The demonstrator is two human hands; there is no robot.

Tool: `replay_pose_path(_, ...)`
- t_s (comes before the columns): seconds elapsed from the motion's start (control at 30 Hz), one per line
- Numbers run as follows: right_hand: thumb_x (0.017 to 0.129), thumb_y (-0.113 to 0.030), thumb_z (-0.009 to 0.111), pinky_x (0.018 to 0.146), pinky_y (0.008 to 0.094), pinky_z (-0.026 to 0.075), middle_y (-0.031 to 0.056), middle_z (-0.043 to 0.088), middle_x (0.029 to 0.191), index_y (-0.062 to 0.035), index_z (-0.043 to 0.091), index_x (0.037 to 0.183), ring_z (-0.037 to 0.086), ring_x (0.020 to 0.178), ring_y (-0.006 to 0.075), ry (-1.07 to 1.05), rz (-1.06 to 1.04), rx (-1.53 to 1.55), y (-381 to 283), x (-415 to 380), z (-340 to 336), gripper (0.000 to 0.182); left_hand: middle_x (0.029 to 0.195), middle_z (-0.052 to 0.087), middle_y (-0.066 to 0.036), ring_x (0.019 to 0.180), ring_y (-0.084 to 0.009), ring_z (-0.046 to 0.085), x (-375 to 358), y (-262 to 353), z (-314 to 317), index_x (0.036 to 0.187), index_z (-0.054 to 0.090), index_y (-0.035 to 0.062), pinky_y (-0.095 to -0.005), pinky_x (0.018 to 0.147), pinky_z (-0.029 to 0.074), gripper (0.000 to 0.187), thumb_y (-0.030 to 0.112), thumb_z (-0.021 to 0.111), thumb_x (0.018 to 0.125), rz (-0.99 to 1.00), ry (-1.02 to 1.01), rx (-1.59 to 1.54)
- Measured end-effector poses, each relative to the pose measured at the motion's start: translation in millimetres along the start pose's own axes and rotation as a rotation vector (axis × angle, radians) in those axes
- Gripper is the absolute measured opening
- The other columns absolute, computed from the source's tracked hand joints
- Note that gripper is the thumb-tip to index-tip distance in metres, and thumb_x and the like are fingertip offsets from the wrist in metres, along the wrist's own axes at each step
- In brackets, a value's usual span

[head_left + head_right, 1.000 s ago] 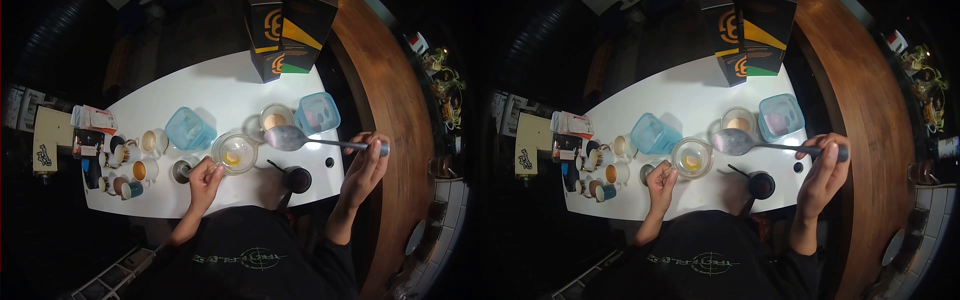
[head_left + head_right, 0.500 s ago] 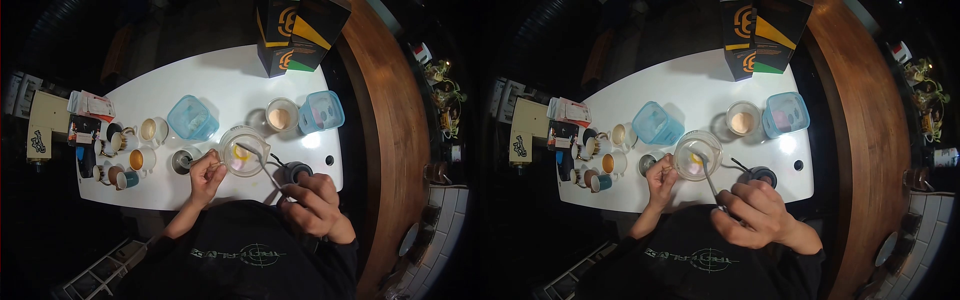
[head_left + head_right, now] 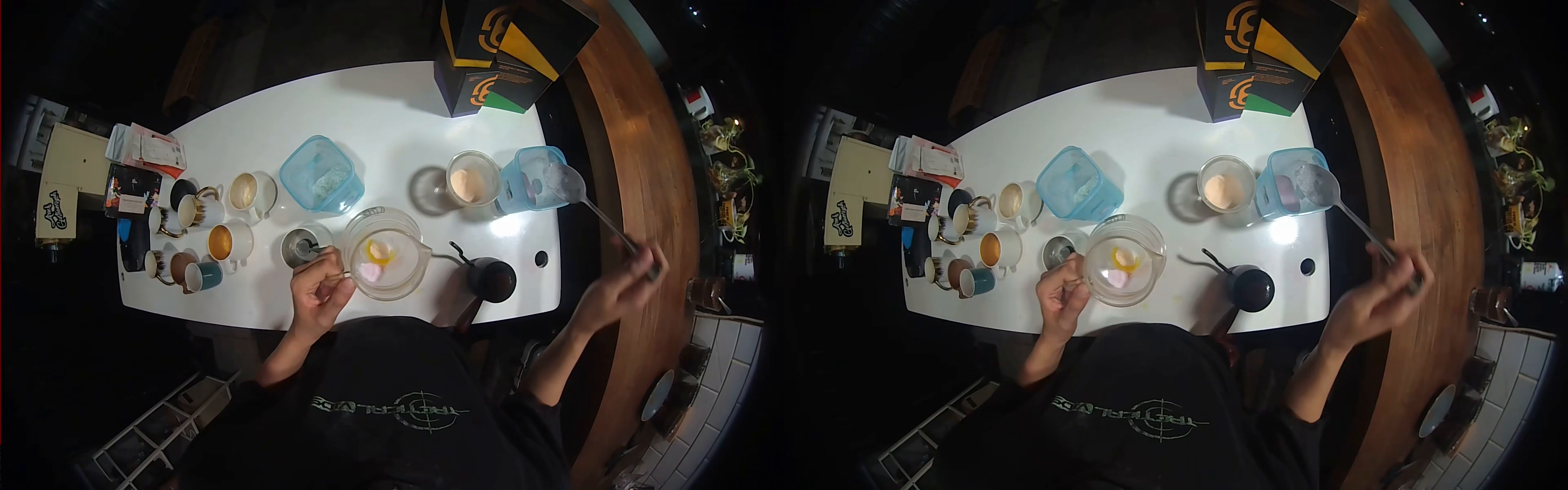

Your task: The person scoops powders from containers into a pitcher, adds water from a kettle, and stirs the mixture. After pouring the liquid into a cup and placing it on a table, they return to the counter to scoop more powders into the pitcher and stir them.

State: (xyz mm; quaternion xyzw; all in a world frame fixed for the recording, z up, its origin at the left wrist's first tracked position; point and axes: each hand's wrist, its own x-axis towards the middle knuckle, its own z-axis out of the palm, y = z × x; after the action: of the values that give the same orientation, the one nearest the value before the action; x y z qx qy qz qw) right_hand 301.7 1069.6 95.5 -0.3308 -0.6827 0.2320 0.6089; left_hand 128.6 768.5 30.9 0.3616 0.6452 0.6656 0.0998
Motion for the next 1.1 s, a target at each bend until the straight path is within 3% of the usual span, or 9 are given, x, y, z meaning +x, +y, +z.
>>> replay_pose_path(0.03,0.105,-0.02,0.042,0.063,0.027,0.049,0.0141,0.061,0.088,0.0019,0.049,0.108,0.064,0.077,0.0179,-0.074,0.013,0.012,19,1,3,0.023,0.063,0.032,0.001,0.06,-0.0102,0.029,-5,4,-3,0.065,0.042,0.0039,-0.0275,0.054,0.022,0.033,0.009,0.068,0.085,-0.002,0.005,0.002)
replay_pose_path(0.1,0.104,-0.019,0.046,0.065,0.0255,0.05,0.0132,0.062,0.088,0.0022,0.051,0.108,0.066,0.081,0.0166,-0.158,0.025,0.034,34,1,13,0.022,0.064,0.033,0.003,0.06,-0.006,0.027,-14,12,-9,0.067,0.042,0.0035,-0.0255,0.053,0.021,0.032,0.008,0.066,0.088,-0.353,0.089,-0.064)
replay_pose_path(0.37,0.1,-0.017,0.056,0.062,0.0266,0.048,0.0089,0.061,0.075,0.0023,0.056,0.096,0.065,0.071,0.014,-0.299,0.038,-0.141,51,-6,50,0.019,0.064,0.035,0.002,0.059,-0.0067,0.028,-44,9,-20,0.067,0.044,0.0027,-0.0252,0.052,0.021,0.031,0.009,0.066,0.088,-0.388,0.038,0.017)
replay_pose_path(0.43,0.099,-0.017,0.058,0.06,0.0262,0.046,0.0065,0.06,0.071,0.0016,0.057,0.095,0.06,0.065,0.0115,-0.383,0.065,-0.238,58,-9,54,0.019,0.063,0.036,0.0,0.06,-0.0107,0.031,-44,7,-18,0.067,0.044,0.0022,-0.0268,0.052,0.023,0.032,0.01,0.068,0.087,-0.19,-0.001,0.036)
replay_pose_path(0.6,0.097,-0.019,0.062,0.059,0.0256,0.044,0.0055,0.06,0.07,0.0014,0.058,0.09,0.053,0.062,0.0096,-0.402,0.086,-0.191,69,-17,60,0.021,0.065,0.037,-0.001,0.063,-0.0118,0.034,-46,9,-19,0.067,0.043,0.0026,-0.0279,0.056,0.027,0.033,0.012,0.069,0.087,-0.191,-0.01,0.029)
replay_pose_path(0.77,0.094,-0.018,0.065,0.062,0.0263,0.042,0.0049,0.054,0.077,0.0006,0.059,0.088,0.049,0.067,0.0117,-0.438,0.032,-0.248,79,-16,57,0.021,0.073,0.039,0.001,0.067,-0.0063,0.033,-61,-9,-15,0.073,0.043,0.0038,-0.0255,0.058,0.026,0.032,0.018,0.064,0.093,-0.453,0.165,-0.463)
replay_pose_path(0.9,0.093,-0.018,0.066,0.063,0.0276,0.041,0.0051,0.05,0.081,0.001,0.059,0.086,0.047,0.069,0.0143,-0.442,-0.006,-0.357,83,-10,56,0.021,0.069,0.037,0.002,0.063,-0.0056,0.031,-58,5,-21,0.071,0.042,0.0051,-0.0265,0.054,0.025,0.032,0.016,0.064,0.092,-0.419,-0.024,-0.089)
replay_pose_path(1.0,0.092,-0.019,0.066,0.066,0.0307,0.043,0.0063,0.05,0.086,0.0006,0.06,0.091,0.048,0.073,0.0166,-0.463,0.007,-0.285,86,-9,55,0.02,0.067,0.037,0.003,0.061,-0.0069,0.031,-57,7,-18,0.07,0.043,0.0049,-0.0274,0.052,0.025,0.033,0.016,0.065,0.091,-0.328,-0.02,-0.087)
replay_pose_path(1.1,0.094,-0.026,0.065,0.081,0.0318,0.049,0.0112,0.056,0.102,-0.0036,0.057,0.111,0.061,0.087,0.0204,-0.305,-0.043,-0.433,78,-5,46,0.029,0.066,0.039,0.002,0.058,-0.0126,0.033,-53,4,-16,0.069,0.043,0.0048,-0.0283,0.052,0.026,0.034,0.018,0.066,0.091,-0.16,-0.023,0.004)
